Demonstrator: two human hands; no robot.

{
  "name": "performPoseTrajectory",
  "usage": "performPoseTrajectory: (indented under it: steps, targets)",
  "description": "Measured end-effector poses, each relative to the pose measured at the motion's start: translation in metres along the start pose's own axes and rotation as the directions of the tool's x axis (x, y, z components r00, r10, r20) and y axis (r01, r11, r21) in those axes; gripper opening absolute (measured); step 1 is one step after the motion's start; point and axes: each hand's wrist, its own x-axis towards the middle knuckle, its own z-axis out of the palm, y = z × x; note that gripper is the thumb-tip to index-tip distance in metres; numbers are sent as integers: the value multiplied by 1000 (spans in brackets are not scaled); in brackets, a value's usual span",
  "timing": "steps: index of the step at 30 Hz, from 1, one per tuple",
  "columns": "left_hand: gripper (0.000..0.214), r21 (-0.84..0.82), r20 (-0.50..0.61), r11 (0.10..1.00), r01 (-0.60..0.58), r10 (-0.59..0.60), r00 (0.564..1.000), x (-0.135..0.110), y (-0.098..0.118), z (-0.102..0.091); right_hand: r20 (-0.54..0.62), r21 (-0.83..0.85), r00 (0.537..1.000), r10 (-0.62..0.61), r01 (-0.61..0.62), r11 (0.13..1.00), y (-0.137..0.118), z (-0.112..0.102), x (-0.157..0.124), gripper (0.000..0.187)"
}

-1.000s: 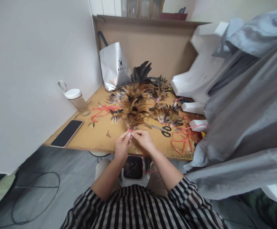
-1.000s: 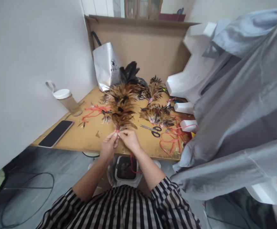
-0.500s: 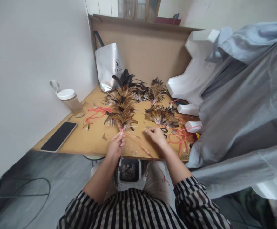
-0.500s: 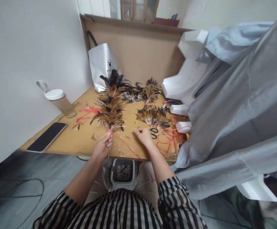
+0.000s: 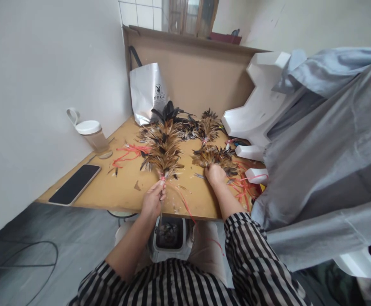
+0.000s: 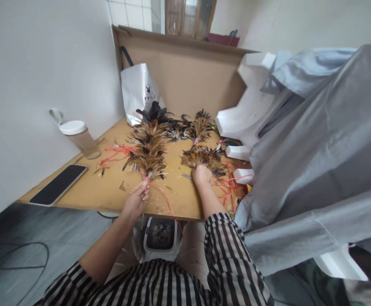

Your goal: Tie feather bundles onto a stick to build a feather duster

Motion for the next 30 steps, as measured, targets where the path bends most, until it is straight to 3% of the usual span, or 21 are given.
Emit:
performPoseTrajectory:
  steps: [5, 9, 11, 14, 17, 19, 25, 30]
  targets:
    - [28, 5, 1, 1000, -12, 12, 1000, 1, -3, -2, -44, 110, 999, 7, -2, 994, 7, 4, 5, 29]
    - [27, 10, 3, 1000, -20, 20, 1000, 2, -4, -3, -73, 453, 996, 55, -16, 891, 19, 5, 6, 27]
    - [27, 19, 7, 999, -27, 27, 1000, 2, -4, -3, -35, 686, 996, 77, -32, 727, 22, 5, 3, 30]
    - [30, 39, 18, 998, -39, 38, 999, 2, -3, -2, 144, 933, 988, 47, -151, 327, 20, 4, -6, 28]
    - [32, 56, 15, 997, -45, 44, 999, 1, -3, -1, 236, 971, 970, -63, -237, -7, 11, -3, -21, 25]
    - [33, 62, 4, 997, -51, 51, 999, 0, -4, 0, 258, 957, 958, -128, -272, -106, 3, -9, -33, 27]
    - [33, 88, -6, 993, -73, 74, 997, -1, -6, 2, 278, 923, 904, -324, -345, -172, -31, -24, -72, 24]
    - [30, 126, -25, 987, -97, 101, 995, -1, -8, 4, 209, 945, 848, -486, -303, -123, -68, -22, -97, 22]
